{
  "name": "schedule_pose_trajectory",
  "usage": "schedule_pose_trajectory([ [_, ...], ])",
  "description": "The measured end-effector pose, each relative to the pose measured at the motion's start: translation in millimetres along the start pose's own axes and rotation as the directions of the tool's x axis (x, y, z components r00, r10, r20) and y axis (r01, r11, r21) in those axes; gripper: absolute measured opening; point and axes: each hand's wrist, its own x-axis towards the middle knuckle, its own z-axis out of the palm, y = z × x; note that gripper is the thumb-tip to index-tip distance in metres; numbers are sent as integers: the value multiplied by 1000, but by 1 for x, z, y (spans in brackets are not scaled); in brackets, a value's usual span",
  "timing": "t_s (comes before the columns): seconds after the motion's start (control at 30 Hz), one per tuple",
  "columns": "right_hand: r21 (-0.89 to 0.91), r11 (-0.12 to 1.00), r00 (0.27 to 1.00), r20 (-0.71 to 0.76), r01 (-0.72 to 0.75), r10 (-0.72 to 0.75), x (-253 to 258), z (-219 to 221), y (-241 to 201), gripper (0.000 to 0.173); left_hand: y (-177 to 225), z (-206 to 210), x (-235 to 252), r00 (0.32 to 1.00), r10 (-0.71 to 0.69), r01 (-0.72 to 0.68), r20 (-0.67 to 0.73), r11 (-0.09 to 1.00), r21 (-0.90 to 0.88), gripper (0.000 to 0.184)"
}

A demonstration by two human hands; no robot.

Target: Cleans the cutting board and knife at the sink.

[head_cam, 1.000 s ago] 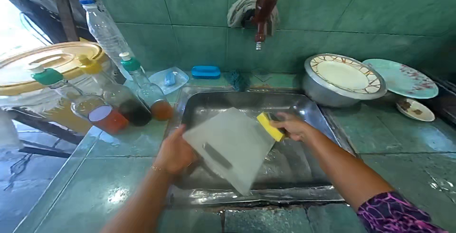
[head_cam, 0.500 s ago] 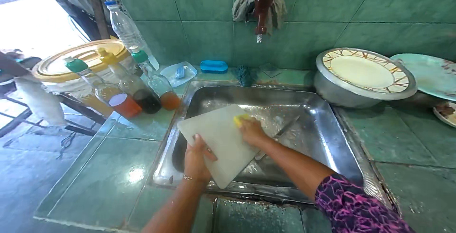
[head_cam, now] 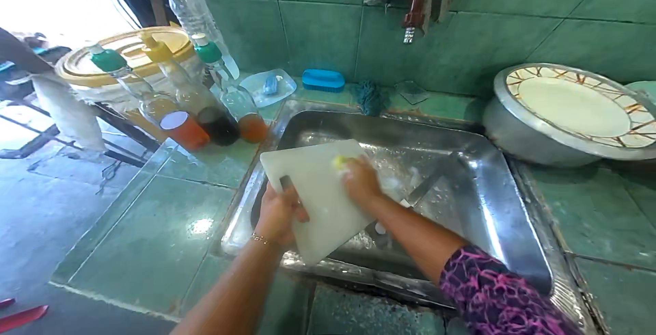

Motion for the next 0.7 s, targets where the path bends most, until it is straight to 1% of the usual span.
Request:
schedule_pose_trajectory([
  [0.03,47,988,989,-27,145,-144,-8,10,-32,28,1,1,-1,1000,-7,8,-8,1000,15,33],
  [0.07,87,952,955,-78,294,-288,-8,20,-54,23,3,3,-2,1000,-10,10,-12,1000,26,29],
  [0.1,114,910,915,-119,399,-386,2,29,-62,20,4,4,-2,1000,-10,10,-7,999,42,28],
  [0.13,119,895,900,-137,429,-413,17,34,-55,21,4,2,-2,1000,-14,14,2,998,53,30],
  [0.17,86,914,913,-141,397,-384,35,34,-35,24,4,0,-2,1000,-13,13,10,998,59,34],
  [0.2,28,952,944,-140,306,-299,55,31,-7,27,4,-1,-2,1000,-8,7,14,998,59,40],
  [0.23,-28,985,975,-142,168,-170,70,25,23,29,4,-2,-2,1000,-1,0,16,998,58,46],
  [0.27,-57,998,987,-157,19,-28,80,17,47,29,5,-2,-1,1000,10,-11,20,998,62,51],
  [0.3,-57,991,982,-151,-121,111,86,8,60,30,6,-1,1,1000,19,-20,18,998,66,54],
  [0.33,-47,974,968,-130,-223,216,86,3,59,32,5,-1,1,1000,22,-23,11,998,64,56],
  [0.37,-47,963,961,-101,-264,258,81,1,46,33,2,-1,2,1000,24,-25,11,998,61,57],
  [0.4,-47,972,971,-73,-232,228,71,1,26,33,2,-2,3,1000,25,-26,10,998,63,57],
  [0.43,-36,990,989,-53,-137,135,57,6,0,33,2,-2,4,1000,28,-28,5,997,67,57],
  [0.47,-12,1000,1000,-28,-15,15,36,11,-28,32,3,-2,5,1000,31,-30,-7,997,72,54],
  [0.5,25,994,994,-5,108,-108,9,16,-52,30,3,-1,5,999,31,-29,-25,996,88,51],
  [0.53,54,976,977,19,209,-210,-16,21,-66,27,4,-1,5,998,40,-35,-44,993,112,47],
  [0.57,68,960,960,56,272,-276,-37,23,-67,25,4,0,4,997,46,-38,-63,990,133,44],
  [0.6,59,956,951,106,286,-291,-53,21,-54,25,5,0,4,997,40,-30,-68,990,135,47],
  [0.63,19,967,954,158,255,-255,-62,17,-30,30,5,0,4,997,25,-16,-68,991,130,50],
  [0.67,-56,981,966,194,185,-171,-66,12,2,36,3,-1,5,997,7,3,-76,992,129,54],
  [0.7,-148,986,975,217,73,-40,-62,4,35,43,2,-2,6,996,-8,19,-87,992,127,57],
])
